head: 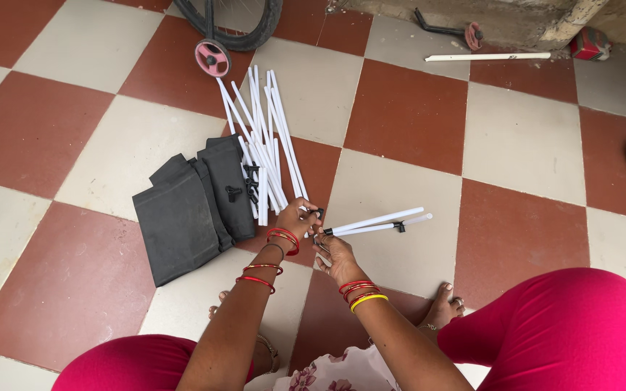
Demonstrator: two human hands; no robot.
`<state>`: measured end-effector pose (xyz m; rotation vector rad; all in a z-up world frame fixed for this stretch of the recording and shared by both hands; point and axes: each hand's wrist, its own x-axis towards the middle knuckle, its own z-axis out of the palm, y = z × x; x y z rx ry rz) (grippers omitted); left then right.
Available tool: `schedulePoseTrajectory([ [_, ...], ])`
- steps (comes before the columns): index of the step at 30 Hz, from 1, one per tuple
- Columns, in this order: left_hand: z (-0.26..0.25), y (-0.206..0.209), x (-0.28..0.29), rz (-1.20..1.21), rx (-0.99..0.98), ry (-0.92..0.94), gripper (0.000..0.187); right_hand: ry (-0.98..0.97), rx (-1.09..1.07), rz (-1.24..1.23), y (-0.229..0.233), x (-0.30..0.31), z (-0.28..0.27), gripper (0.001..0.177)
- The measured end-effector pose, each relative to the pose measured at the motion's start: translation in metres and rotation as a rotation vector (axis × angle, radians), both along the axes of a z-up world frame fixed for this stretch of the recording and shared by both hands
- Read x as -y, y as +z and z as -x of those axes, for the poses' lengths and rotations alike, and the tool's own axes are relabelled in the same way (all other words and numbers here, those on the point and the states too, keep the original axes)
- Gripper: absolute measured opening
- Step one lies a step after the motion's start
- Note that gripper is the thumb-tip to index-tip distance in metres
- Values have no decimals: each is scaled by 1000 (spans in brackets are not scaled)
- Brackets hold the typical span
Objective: The person assembles a frame by connecting white plastic rods with black plastic joints. They pick up individual rods and press them into the corner connectors to build a rectangular base structure on the floor.
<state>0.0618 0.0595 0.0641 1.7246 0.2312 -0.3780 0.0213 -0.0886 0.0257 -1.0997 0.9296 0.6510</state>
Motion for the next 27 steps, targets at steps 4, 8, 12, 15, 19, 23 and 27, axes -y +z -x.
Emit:
schedulePoseTrajectory([
  [4,16,4,13,-199,146,-85,19,-1,77,-104,-13,3,5,15],
  [8,32,-14,21,-309,243,-29,24,-15,83,-134,-23,11,6,18],
  [12,43,-36,23,-369,254,-91,26,39,77,-90,-45,19,5,22],
  [15,49,-47,28,-321,263,-108,26,53,130,-109,-61,23,9,20],
  [19,57,-39,29,-373,253,-106,28,71,160,-112,-58,26,12,21],
  [23,52,-21,28,-316,258,-85,28,70,198,-136,-38,27,10,32],
  [27,48,-7,33,-330,297,-84,29,49,253,-187,-4,30,11,49],
])
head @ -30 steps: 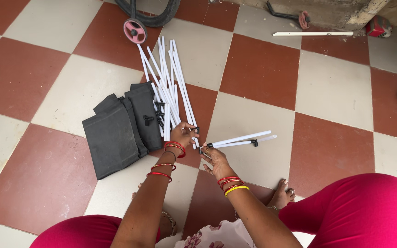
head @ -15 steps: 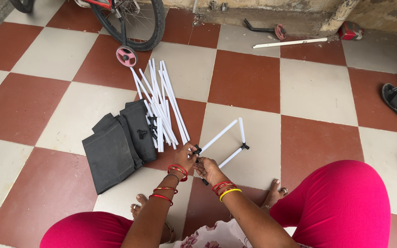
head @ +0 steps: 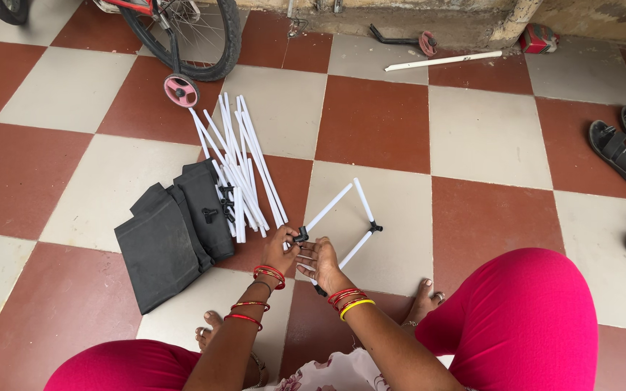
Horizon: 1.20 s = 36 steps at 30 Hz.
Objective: The person assembles a frame by connecting white plastic rods with black plastic joints. They pick up individual rods and press them into the corner connectors to build a rectangular base structure on the floor.
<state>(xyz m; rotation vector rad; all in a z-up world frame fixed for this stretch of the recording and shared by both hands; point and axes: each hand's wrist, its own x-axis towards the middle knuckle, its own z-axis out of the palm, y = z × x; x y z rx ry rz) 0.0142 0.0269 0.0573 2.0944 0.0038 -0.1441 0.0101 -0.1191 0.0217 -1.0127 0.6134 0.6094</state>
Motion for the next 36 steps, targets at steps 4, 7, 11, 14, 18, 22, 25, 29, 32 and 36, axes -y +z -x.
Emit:
schedulePoseTrajectory([
  [4,4,7,2,-91,-8,-42,31,13,-77,28,42,2,0,86],
  [7,6,6,0,-102,61,-124,31,72,-37,97,44,4,0,78],
  [11,7,5,-2,-200,261,-208,34,65,62,144,0,2,-7,40],
  [14,6,4,-3,-148,-46,-152,25,5,52,47,-34,3,-14,19],
  [18,-7,-19,-4,44,199,-4,34,-12,-4,72,-35,5,-9,18],
  [22,-18,-39,-2,184,100,243,35,22,9,69,-5,7,0,17],
  [25,-17,-42,1,54,-38,246,34,38,-4,54,16,8,2,20],
  [29,-10,-40,5,-44,-27,335,19,162,-4,110,40,18,8,33],
  [32,-12,-39,2,50,2,295,15,190,14,149,50,33,5,35],
  [36,-14,-24,0,-159,68,298,14,188,16,210,55,60,-6,33],
])
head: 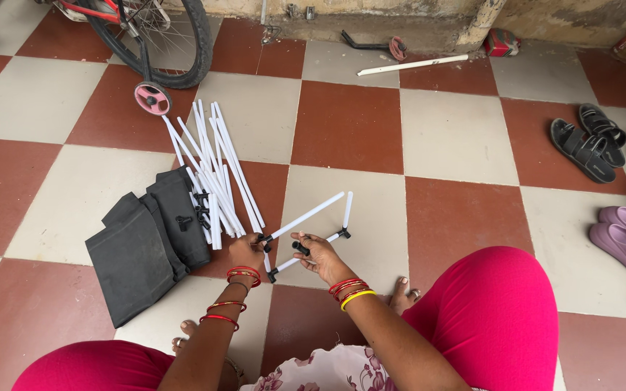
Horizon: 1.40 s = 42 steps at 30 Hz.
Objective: The person assembles a frame by connecting white plastic rods with black plastic joints. They pick up individual rods and press them into the corner connectors to build a rectangular base structure on the floor.
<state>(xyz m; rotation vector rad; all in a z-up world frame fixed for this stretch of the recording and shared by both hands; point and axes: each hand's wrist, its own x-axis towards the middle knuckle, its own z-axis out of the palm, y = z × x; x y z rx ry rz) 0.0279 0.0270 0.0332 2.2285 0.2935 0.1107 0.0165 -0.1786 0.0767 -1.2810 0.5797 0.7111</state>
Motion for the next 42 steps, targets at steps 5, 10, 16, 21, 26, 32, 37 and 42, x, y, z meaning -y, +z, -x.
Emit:
schedulePoseTrajectory([
  [5,2,20,-4,-78,-217,-53,23,27,90,151,-1,38,-21,25],
  [10,-6,-2,-15,-197,-168,-95,23,83,256,308,8,87,-45,18],
  [16,-4,-25,-20,-260,-207,-78,22,-35,360,371,25,145,-66,20],
  [21,-4,-27,-16,-243,-214,-30,23,-114,277,419,15,160,-62,36],
  [26,6,-30,-20,-169,-180,3,23,-150,268,489,7,166,-60,35],
  [32,12,-31,-21,-168,-196,20,26,-1,444,802,4,174,-65,25],
  [37,14,-32,-20,-149,-168,38,27,82,489,874,21,168,-69,21],
  [42,14,-36,-20,-131,-152,27,28,161,562,898,29,164,-83,19],
])
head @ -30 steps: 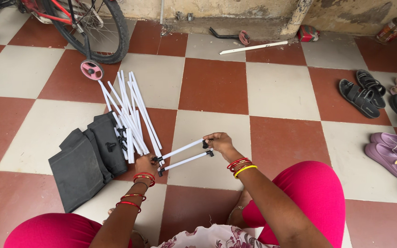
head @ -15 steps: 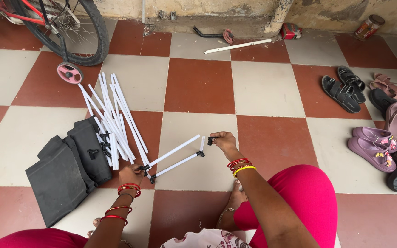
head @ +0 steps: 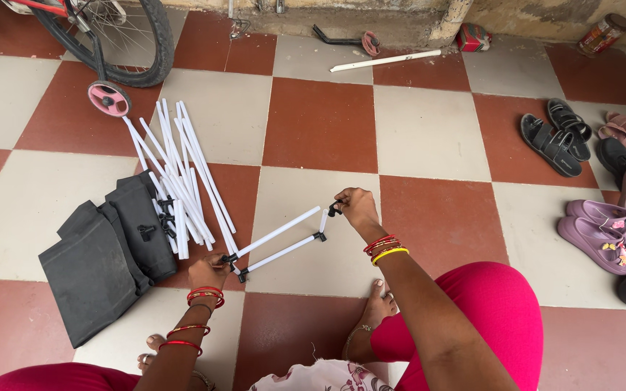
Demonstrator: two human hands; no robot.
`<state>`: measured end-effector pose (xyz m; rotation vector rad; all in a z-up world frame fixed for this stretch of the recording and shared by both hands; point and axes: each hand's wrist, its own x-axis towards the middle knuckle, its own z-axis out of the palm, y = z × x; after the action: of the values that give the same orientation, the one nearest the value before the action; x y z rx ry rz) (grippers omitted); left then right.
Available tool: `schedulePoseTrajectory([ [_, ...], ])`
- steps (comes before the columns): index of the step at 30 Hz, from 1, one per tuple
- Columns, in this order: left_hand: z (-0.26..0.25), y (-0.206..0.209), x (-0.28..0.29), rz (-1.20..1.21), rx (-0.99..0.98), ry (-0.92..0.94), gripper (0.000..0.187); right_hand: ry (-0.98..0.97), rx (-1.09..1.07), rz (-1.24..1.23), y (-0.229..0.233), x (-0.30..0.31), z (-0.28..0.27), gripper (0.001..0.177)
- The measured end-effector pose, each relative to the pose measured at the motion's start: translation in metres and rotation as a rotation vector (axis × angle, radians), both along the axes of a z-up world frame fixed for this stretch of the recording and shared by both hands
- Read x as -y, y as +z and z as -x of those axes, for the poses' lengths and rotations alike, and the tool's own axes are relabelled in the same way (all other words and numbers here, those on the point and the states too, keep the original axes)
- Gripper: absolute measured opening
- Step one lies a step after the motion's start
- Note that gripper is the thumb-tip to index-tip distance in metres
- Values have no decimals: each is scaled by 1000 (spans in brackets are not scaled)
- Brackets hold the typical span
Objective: The person assembles a frame by connecting white plastic rods with black plastic joints. They pick up individual rods and press them into the corner connectors to build a rectangular base structure on the floor.
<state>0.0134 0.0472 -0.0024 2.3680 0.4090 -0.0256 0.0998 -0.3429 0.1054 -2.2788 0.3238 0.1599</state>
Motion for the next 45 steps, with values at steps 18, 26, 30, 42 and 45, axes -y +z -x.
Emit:
schedulePoseTrajectory([
  [18,3,17,6,49,-51,-1,25,262,44,272,14,-23,2,29],
  [26,1,6,3,54,-51,-43,27,229,-18,425,-6,-29,6,21],
  [30,1,5,2,60,-60,-27,28,217,-28,394,-4,-30,8,22],
  [42,3,11,6,46,-73,-8,27,426,8,710,-10,-25,6,22],
  [45,4,16,8,61,-77,-16,27,421,14,719,-20,-24,5,22],
])
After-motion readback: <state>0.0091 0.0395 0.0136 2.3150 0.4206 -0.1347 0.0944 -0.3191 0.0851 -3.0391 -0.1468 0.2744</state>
